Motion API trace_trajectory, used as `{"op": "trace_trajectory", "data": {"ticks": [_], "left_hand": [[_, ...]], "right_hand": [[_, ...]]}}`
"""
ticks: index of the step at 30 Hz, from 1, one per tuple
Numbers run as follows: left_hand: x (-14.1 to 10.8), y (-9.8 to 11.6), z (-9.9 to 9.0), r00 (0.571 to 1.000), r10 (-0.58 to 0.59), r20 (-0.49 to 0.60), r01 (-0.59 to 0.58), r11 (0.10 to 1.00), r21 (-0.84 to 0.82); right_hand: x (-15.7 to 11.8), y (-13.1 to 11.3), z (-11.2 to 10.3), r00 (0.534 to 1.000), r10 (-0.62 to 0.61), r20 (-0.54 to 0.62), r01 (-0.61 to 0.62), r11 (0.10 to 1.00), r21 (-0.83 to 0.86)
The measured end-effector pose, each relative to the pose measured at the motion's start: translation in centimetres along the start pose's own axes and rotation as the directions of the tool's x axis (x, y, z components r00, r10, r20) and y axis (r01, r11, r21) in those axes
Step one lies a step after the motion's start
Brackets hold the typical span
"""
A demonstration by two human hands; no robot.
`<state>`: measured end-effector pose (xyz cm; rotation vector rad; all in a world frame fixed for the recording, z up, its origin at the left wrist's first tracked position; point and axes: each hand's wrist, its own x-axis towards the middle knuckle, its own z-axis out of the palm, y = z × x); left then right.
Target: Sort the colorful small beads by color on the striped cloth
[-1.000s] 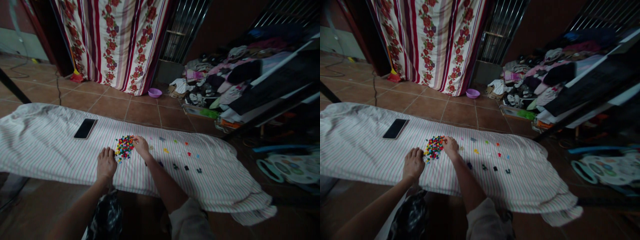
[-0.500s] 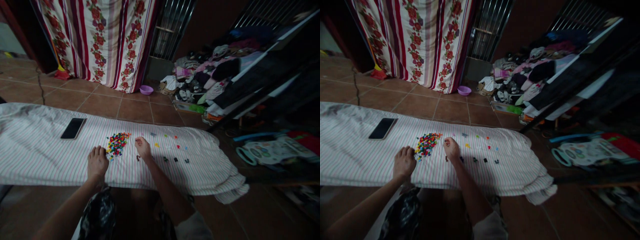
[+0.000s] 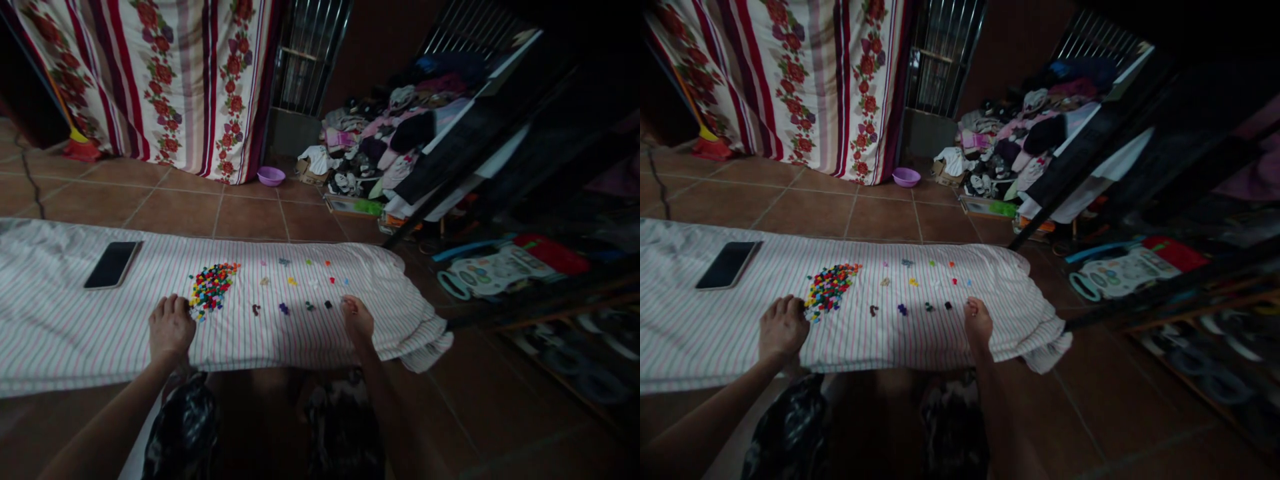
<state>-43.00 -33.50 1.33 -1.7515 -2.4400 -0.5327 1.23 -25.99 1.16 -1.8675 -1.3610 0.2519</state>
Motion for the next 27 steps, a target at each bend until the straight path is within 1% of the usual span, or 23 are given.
{"op": "trace_trajectory", "data": {"ticks": [3,5,7,11,15,18,23,27], "left_hand": [[0.0,0.0,0.0,1.0,0.0,0.003,0.0,1.0,0.004],[0.0,0.0,-0.1,1.0,0.003,0.007,-0.003,1.0,0.013],[0.0,0.0,-0.2,1.0,0.011,0.012,-0.011,1.0,0.013],[0.1,0.1,-0.3,1.0,0.01,0.018,-0.01,1.0,-0.005],[0.0,0.0,-0.1,1.0,0.003,-0.01,-0.003,1.0,-0.01],[0.0,-0.2,0.2,1.0,0.018,-0.024,-0.018,1.0,0.003],[0.1,-0.2,0.2,1.0,0.019,-0.01,-0.018,0.999,0.031],[0.1,0.0,-0.1,1.0,0.014,0.0,-0.014,0.999,0.032]], "right_hand": [[0.7,1.9,-1.1,0.996,0.053,-0.07,-0.059,0.995,-0.085],[1.1,2.6,-1.3,0.997,0.053,-0.064,-0.06,0.99,-0.127],[1.6,3.0,-1.2,0.999,0.021,-0.038,-0.027,0.988,-0.153],[2.2,3.2,-0.7,0.997,-0.077,0.02,0.079,0.975,-0.207],[2.5,3.1,-0.1,0.99,-0.138,0.033,0.142,0.957,-0.254],[2.5,3.2,0.2,0.988,-0.151,0.034,0.154,0.95,-0.27],[2.5,3.7,0.4,0.983,-0.176,0.049,0.183,0.951,-0.251],[2.3,4.3,0.4,0.987,-0.157,0.031,0.159,0.965,-0.21]]}}
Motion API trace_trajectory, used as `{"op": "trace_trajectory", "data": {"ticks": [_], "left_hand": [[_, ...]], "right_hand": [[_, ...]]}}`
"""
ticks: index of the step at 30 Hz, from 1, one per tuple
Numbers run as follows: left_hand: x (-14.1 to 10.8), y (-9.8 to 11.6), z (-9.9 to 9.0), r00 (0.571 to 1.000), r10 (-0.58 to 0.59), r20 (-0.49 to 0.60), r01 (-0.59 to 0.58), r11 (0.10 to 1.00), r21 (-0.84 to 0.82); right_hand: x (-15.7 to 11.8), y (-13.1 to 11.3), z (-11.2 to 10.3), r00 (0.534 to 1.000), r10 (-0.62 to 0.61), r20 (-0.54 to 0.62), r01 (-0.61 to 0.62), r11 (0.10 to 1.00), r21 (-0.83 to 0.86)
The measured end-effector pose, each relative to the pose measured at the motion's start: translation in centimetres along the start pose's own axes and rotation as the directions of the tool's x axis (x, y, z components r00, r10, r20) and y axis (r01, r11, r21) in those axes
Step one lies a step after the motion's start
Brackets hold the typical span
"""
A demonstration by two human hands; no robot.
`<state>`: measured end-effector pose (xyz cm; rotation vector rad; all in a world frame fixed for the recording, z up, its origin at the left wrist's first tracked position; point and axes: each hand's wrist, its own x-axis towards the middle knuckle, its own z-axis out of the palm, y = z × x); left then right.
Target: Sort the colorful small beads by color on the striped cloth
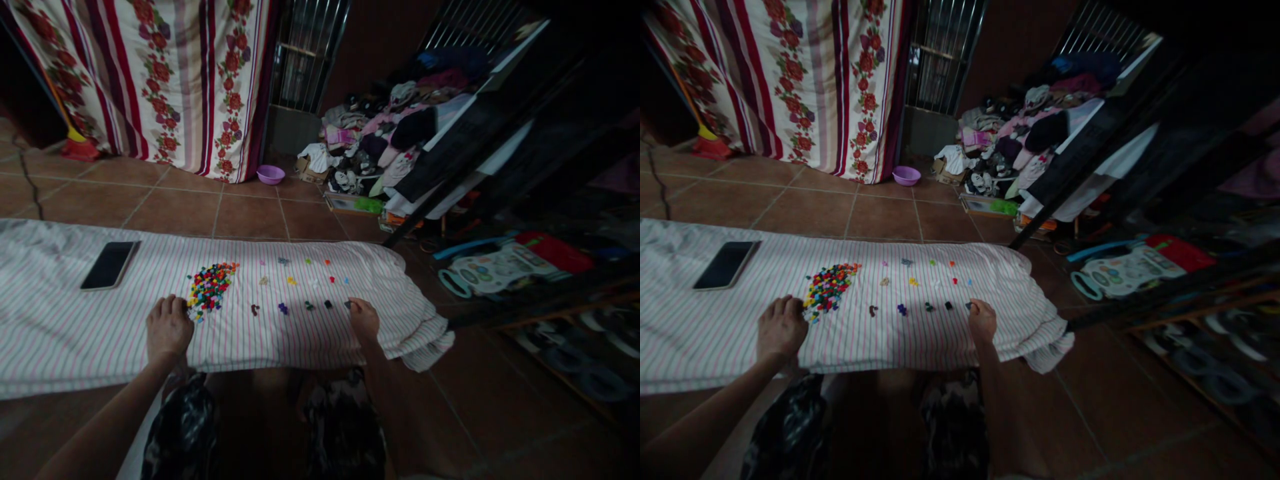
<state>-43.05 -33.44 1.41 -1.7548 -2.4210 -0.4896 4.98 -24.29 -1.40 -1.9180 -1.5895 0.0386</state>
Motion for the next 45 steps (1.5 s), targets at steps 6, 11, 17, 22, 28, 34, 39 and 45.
{"op": "trace_trajectory", "data": {"ticks": [6,11,17,22,28,34,39,45], "left_hand": [[0.0,0.0,0.0,1.0,-0.008,-0.007,0.008,1.0,-0.023],[0.0,0.1,-0.1,1.0,-0.006,0.012,0.006,1.0,-0.005],[0.0,0.2,-0.2,1.0,-0.005,0.012,0.005,1.0,0.024],[0.0,0.2,-0.2,1.0,-0.01,0.013,0.01,1.0,0.023],[0.0,0.0,0.2,1.0,-0.018,-0.002,0.018,1.0,0.006],[0.0,-0.1,0.6,1.0,-0.028,-0.002,0.028,1.0,-0.003],[0.0,-0.1,0.8,1.0,-0.028,-0.008,0.027,1.0,-0.016],[0.0,-0.3,1.3,0.999,-0.026,-0.021,0.025,0.999,-0.024]], "right_hand": [[-0.3,0.3,0.4,1.0,0.01,-0.012,-0.01,1.0,0.005],[-0.2,0.5,0.9,0.997,-0.071,0.008,0.07,0.997,0.032],[-0.2,0.9,1.2,0.997,-0.073,-0.034,0.075,0.993,0.087],[-0.3,0.9,1.3,0.997,-0.054,-0.062,0.062,0.989,0.133],[-0.1,0.5,0.8,0.99,-0.04,-0.138,0.057,0.991,0.121],[0.4,-4.1,0.8,0.978,-0.116,-0.173,0.142,0.978,0.151],[-0.6,-12.2,1.9,0.955,-0.291,-0.053,0.292,0.902,0.318],[-3.0,-21.2,5.8,0.795,-0.587,0.152,0.431,0.723,0.54]]}}
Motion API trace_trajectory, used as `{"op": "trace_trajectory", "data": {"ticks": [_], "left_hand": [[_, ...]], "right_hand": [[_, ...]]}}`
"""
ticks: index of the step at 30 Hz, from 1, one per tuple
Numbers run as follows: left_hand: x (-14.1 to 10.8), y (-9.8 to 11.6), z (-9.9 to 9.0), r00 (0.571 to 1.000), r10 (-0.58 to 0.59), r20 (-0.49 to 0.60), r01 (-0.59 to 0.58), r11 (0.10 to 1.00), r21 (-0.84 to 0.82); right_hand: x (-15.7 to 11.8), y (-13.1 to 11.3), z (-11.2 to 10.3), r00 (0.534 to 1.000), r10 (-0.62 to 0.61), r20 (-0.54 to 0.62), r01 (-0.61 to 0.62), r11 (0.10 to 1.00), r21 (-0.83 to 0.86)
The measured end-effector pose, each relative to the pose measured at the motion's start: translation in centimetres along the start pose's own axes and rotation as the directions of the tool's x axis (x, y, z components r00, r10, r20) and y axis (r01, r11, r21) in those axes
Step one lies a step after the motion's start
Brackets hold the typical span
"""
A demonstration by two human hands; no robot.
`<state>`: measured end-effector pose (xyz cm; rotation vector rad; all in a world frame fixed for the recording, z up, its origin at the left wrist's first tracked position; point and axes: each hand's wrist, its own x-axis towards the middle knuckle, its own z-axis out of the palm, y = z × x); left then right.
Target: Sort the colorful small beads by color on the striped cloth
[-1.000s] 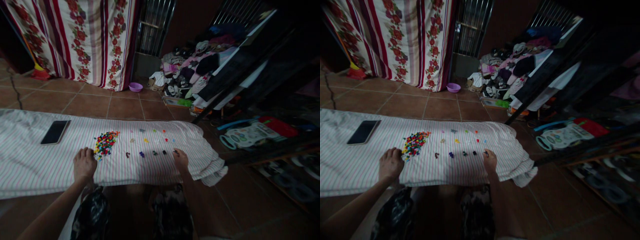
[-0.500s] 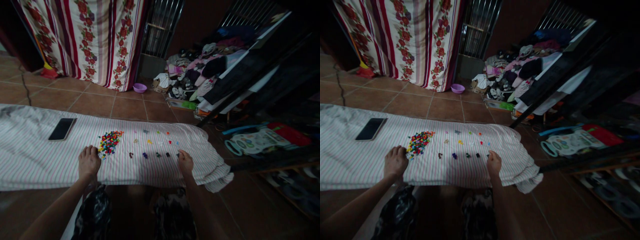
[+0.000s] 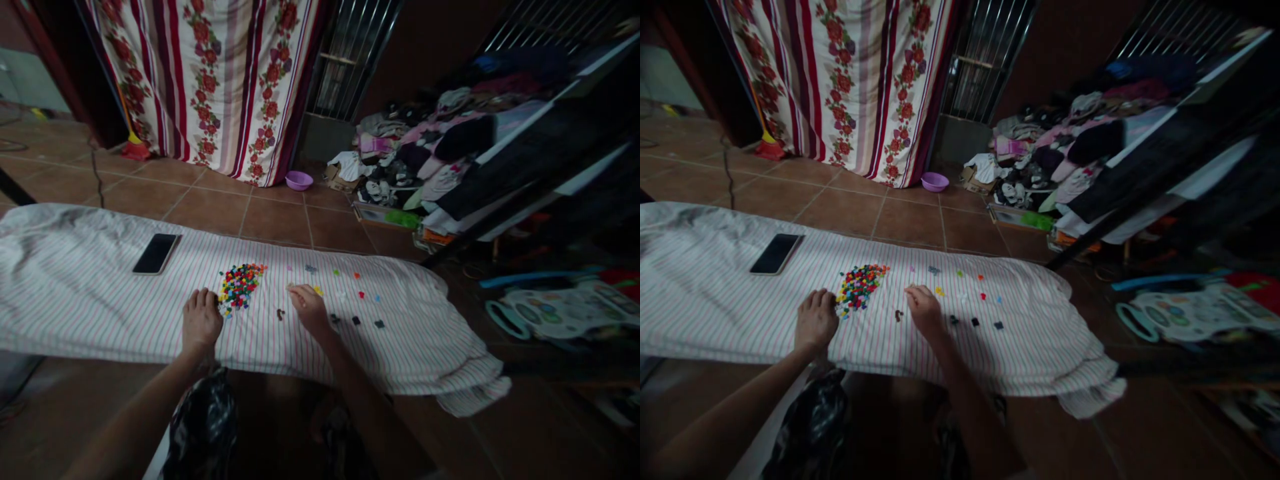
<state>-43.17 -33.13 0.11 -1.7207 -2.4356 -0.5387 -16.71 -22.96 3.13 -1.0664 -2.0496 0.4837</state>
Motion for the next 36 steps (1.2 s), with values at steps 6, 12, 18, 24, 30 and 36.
{"op": "trace_trajectory", "data": {"ticks": [6,12,18,24,30,36], "left_hand": [[-0.1,0.0,0.2,1.0,-0.003,-0.024,0.003,1.0,-0.006],[-0.1,0.0,0.3,0.999,-0.011,-0.036,0.009,0.999,-0.039],[0.0,0.3,0.1,0.999,-0.032,-0.015,0.031,0.999,-0.037],[0.0,0.3,0.2,0.999,-0.037,-0.003,0.037,0.999,-0.039],[0.0,0.2,0.2,0.999,-0.04,-0.004,0.04,0.998,-0.053],[0.0,0.3,0.1,0.999,-0.039,-0.006,0.039,0.999,-0.033]], "right_hand": [[3.3,-1.8,6.5,0.965,0.047,0.259,-0.014,0.991,-0.13],[6.3,-2.3,8.6,0.921,0.212,0.327,-0.113,0.948,-0.296],[7.7,-2.3,9.5,0.913,0.258,0.317,-0.152,0.934,-0.323],[8.6,-2.7,10.0,0.916,0.293,0.273,-0.176,0.907,-0.382],[9.6,-2.8,10.0,0.879,0.331,0.343,-0.187,0.901,-0.391],[9.5,-2.3,10.0,0.89,0.293,0.348,-0.169,0.923,-0.345]]}}
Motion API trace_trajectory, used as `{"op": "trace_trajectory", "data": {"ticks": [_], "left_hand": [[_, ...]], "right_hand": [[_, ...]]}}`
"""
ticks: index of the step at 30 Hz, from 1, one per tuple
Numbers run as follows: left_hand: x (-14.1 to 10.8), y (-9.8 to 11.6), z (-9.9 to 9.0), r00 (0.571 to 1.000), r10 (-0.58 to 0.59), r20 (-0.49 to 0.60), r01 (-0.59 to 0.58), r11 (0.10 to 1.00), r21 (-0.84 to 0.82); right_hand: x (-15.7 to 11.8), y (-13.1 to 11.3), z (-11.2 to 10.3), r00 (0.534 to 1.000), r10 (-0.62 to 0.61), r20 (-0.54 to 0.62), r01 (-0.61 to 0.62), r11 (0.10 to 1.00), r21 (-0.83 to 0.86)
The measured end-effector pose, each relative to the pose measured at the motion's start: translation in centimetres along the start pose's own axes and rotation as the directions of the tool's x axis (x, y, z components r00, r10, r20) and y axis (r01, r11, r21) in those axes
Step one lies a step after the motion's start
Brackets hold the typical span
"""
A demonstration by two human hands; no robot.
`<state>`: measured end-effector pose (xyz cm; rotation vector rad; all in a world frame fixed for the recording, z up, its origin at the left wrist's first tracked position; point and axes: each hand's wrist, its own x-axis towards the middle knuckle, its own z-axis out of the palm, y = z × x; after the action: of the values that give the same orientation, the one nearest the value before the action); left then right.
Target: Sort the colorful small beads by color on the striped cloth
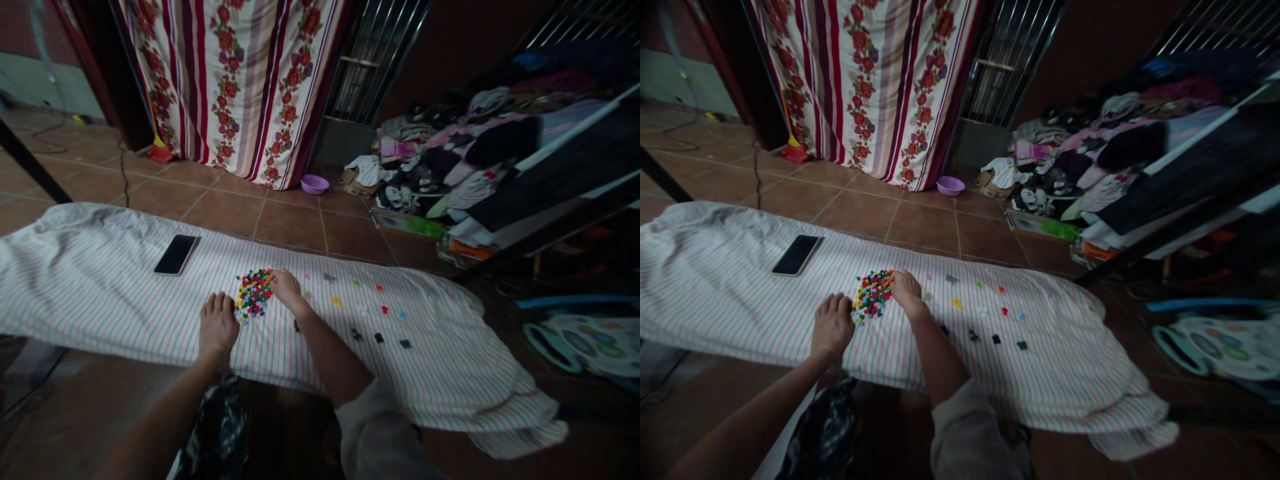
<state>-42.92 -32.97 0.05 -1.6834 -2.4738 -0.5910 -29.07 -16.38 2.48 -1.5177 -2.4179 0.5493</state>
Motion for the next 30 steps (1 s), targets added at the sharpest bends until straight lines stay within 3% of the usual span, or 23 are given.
{"op": "trace_trajectory", "data": {"ticks": [10,15,23,30], "left_hand": [[-0.1,-0.1,0.1,1.0,0.016,-0.013,-0.016,1.0,0.021],[-0.1,-0.3,0.4,0.999,0.027,-0.035,-0.026,1.0,0.015],[-0.1,-0.2,0.0,1.0,0.019,-0.014,-0.019,1.0,-0.008],[-0.1,-0.3,-0.2,1.0,0.022,0.014,-0.022,1.0,-0.008]], "right_hand": [[-1.5,1.2,0.5,0.99,-0.008,-0.144,0.054,0.946,0.321],[-2.3,1.2,0.4,0.988,-0.005,-0.155,0.076,0.885,0.46],[-3.3,1.1,1.3,0.981,0.134,-0.142,0.007,0.703,0.711],[-5.1,1.0,0.4,0.964,0.26,-0.057,-0.081,0.49,0.868]]}}
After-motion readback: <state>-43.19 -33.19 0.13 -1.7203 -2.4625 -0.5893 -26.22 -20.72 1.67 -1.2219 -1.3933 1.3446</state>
